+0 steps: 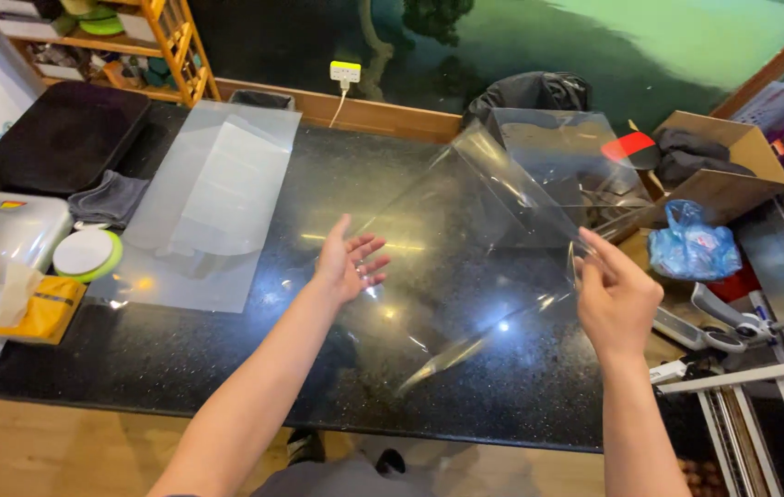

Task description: The person assembles a transparent plastic box on a kitchen countertop. They fold the flat plastic sheet into a box shape, secure the corners with small plastic fasteners, and then place a clear plastic bag inside the assembled container.

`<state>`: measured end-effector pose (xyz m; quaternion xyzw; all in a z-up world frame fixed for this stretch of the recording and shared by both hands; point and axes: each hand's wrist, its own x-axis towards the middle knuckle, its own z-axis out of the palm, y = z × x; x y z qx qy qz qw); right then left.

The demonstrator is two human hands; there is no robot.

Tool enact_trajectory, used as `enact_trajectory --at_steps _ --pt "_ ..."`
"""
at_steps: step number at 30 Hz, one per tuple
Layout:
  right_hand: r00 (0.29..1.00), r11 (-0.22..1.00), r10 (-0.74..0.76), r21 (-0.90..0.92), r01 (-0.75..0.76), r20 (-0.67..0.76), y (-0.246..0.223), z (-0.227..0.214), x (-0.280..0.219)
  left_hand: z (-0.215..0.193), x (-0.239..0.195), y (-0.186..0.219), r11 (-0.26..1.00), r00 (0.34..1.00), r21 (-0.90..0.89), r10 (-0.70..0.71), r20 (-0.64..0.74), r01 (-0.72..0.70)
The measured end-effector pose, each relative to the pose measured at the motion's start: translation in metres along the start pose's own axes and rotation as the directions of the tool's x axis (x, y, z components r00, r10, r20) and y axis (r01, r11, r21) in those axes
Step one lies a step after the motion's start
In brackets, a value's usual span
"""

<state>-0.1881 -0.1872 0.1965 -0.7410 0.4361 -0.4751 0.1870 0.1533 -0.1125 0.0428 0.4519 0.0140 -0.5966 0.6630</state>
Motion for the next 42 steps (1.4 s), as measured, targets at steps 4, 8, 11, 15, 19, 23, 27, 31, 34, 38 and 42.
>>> enact_trajectory --at_steps 4,8,11,15,19,23,27,31,34,38,42 --pt "0.983 0.966 0.167 0.212 -0.148 -0.075 0.006 -0.014 -0.026 0.042 -0.003 0.003 0.996 0.995 0.07 0.048 0.084 -0.054" --pt "0.975 0.95 0.159 0.293 -0.109 -0.153 0.044 -0.003 -0.062 0.087 -0.039 0.004 0.932 0.933 0.095 0.337 0.125 -0.35" --pt "0.948 0.891 0.259 0.425 -0.159 -0.187 0.099 0.039 -0.108 0.092 -0.021 -0.022 0.846 0.847 0.12 0.491 0.205 -0.52" --pt "0.91 0.817 0.4 0.492 -0.301 -0.107 0.133 0.084 -0.162 0.101 -0.081 -0.034 0.805 0.874 0.343 0.426 0.233 -0.484" --pt "0.841 0.763 0.525 0.364 -0.534 0.134 0.1 0.067 -0.168 0.094 -0.097 -0.05 0.799 0.887 0.387 0.394 0.24 -0.46" --pt "0.995 0.989 0.06 0.141 -0.048 -0.082 0.051 0.026 -0.142 0.076 -0.086 -0.071 0.769 0.832 0.331 0.457 0.314 -0.547" --pt "0.91 0.886 -0.414 -0.218 0.409 0.025 -0.01 -0.01 -0.102 0.068 -0.089 -0.086 0.799 0.828 0.242 0.487 0.279 -0.551" --pt "0.863 0.821 -0.495 -0.271 0.503 0.101 0.005 0.001 -0.086 0.07 -0.086 -0.115 0.883 0.86 0.148 0.376 0.344 -0.445" --pt "0.85 0.829 -0.512 -0.188 0.526 0.121 0.006 0.004 -0.079 0.077 -0.082 -0.134 0.911 0.845 0.13 0.301 0.442 -0.392" --pt "0.852 0.84 -0.505 -0.147 0.522 0.141 -0.007 0.008 -0.078 0.078 -0.072 -0.151 0.911 0.828 0.132 0.284 0.483 -0.39" --pt "0.853 0.83 -0.499 -0.2 0.521 0.153 -0.011 0.017 -0.082 0.08 -0.063 -0.155 0.904 0.831 0.134 0.303 0.466 -0.405"
